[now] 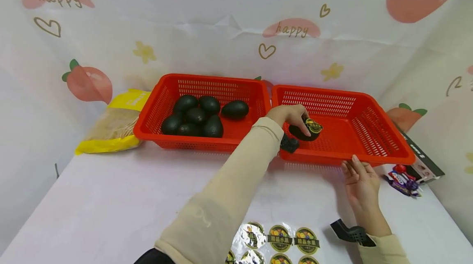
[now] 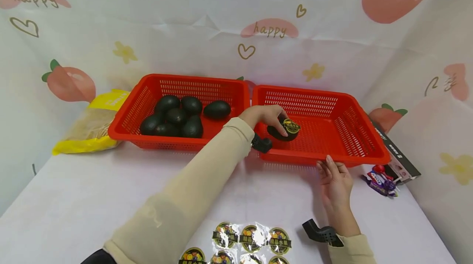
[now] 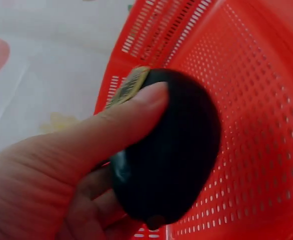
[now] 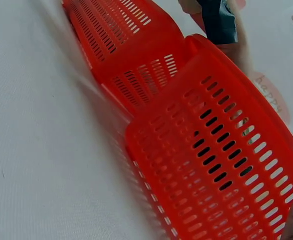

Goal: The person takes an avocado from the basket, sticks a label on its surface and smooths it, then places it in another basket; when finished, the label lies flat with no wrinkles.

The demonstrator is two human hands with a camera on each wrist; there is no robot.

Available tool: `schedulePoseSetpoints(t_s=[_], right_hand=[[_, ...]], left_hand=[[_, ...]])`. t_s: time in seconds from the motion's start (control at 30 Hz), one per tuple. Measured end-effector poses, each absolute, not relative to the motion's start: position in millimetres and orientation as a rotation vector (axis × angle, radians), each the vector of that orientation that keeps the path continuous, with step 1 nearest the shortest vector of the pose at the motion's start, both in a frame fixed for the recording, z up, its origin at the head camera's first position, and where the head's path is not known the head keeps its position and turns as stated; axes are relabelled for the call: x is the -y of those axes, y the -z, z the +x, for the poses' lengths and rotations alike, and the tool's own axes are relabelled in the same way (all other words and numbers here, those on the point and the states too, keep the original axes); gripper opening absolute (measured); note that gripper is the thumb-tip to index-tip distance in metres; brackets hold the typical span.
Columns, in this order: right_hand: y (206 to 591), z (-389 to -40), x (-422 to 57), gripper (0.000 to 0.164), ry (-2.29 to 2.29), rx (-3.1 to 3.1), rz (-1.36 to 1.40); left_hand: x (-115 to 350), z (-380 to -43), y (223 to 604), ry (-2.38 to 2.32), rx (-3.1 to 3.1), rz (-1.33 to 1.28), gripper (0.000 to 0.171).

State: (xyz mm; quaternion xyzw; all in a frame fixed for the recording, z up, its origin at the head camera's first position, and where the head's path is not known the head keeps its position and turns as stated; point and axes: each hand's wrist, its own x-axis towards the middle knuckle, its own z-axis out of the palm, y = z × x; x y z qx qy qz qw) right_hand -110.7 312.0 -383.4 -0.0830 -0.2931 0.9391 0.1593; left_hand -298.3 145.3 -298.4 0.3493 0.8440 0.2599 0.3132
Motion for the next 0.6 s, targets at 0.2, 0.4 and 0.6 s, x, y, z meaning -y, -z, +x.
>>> schedulePoseSetpoints(t_s=[0.2, 0.4, 0.6], right_hand=[[383, -111, -312, 0.011, -2.67, 0.874, -0.257], [380, -108, -313, 0.009, -2.668, 0.907, -0.3], [381, -107, -316, 0.01, -2.679, 0.923, -0.28]], left_hand=[[-149, -289, 297, -0.434, -2.144, 0.921, 0.047], [-149, -284, 291, -0.288, -2.082, 0.839, 0.05], [-146, -285, 283, -0.237, -2.089, 0.885, 0.055]])
